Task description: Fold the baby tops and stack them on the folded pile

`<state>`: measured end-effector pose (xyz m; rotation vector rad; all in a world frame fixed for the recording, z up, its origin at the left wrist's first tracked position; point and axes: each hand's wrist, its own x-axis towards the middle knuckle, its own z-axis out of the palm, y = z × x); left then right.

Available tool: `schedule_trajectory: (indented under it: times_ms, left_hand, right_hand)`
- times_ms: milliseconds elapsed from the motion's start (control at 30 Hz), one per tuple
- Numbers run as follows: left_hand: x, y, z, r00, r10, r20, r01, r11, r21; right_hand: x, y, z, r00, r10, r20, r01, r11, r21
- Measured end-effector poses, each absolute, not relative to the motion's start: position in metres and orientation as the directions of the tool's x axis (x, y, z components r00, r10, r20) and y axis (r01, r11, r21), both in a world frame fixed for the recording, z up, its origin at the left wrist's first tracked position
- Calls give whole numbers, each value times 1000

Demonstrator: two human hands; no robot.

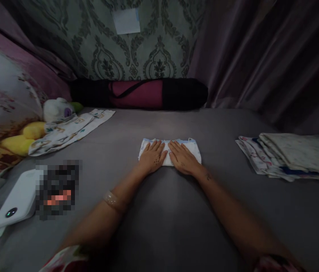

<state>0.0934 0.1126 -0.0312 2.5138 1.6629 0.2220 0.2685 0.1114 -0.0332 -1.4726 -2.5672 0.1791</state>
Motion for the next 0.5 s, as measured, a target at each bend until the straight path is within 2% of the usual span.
schedule_trajectory:
  times_ms: [167,333,500]
  left_hand:
    - [84,111,-29,329,922,205,923,-360,138]
    - [77,118,-39,303,949,81,938,-312,150]
    - [74,121,-41,298,951,80,937,-308,166]
  right_hand:
    - [281,115,-28,-407,898,168,891,431,-146]
    - [288,119,-40,-388,914,120,905,402,-138]
    - [292,121,-35,-392,916,84,898,401,-182]
